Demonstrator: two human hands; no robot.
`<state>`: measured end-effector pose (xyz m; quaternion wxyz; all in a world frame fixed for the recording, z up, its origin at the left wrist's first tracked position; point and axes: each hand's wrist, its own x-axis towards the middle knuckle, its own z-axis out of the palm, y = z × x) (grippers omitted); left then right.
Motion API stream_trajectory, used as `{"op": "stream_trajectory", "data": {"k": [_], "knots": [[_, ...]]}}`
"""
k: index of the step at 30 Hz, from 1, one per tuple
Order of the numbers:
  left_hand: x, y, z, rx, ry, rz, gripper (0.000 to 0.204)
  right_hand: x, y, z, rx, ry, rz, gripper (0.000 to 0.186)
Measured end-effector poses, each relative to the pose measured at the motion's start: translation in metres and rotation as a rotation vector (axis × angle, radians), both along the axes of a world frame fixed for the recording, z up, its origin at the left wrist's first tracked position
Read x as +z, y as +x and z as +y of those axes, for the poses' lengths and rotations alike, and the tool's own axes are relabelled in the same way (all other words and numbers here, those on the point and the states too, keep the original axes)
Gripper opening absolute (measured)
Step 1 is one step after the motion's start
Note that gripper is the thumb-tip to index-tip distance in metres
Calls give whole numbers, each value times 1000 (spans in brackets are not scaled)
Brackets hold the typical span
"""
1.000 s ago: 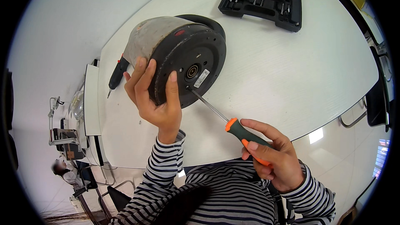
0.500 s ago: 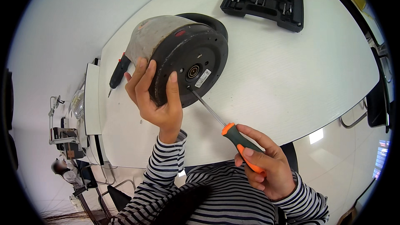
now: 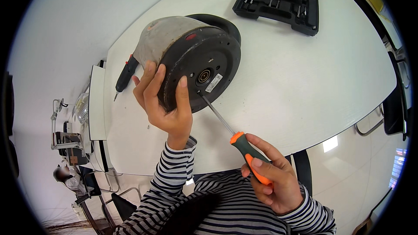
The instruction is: The person uses a screwdriver to loosen and remove screws from the base of a stainless steel electric kettle. After removing the screws, they place the kettle on a nearby table and then pick up a different kettle from the same table.
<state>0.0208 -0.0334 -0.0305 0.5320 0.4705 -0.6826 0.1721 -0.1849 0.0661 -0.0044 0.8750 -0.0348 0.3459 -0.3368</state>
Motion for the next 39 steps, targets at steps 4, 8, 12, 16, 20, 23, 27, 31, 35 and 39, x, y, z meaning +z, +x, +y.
{"op": "stream_trajectory", "data": {"k": [4, 8, 12, 16, 20, 23, 27, 31, 35, 39], "knots": [[-1, 0, 0, 2, -3, 9, 35, -1, 2, 2, -5, 0, -10, 50], [-2, 0, 0, 28, -5, 34, 34, 0, 3, 2, -6, 5, -10, 51], [-3, 1, 1, 34, -3, 36, 34, 0, 6, 6, -25, 28, -32, 52], [-3, 0, 1, 31, -9, 40, 34, 0, 9, 9, -54, 30, -63, 53], [-2, 0, 1, 24, -3, 37, 35, 1, 12, 11, -77, 49, -100, 53], [-2, 1, 2, 13, 3, 26, 34, -1, 15, 12, -90, 65, -134, 52], [-1, 1, 0, 5, 2, 35, 34, -1, 17, 14, -99, 62, -173, 51], [0, 2, 0, 4, 1, 36, 35, 0, 20, 15, -103, 71, -201, 52], [1, 1, -1, -6, 7, 33, 34, -4, 23, 20, -128, 95, -260, 54], [0, 3, -1, -11, 4, 39, 34, -4, 25, 22, -140, 119, -299, 56]]}}
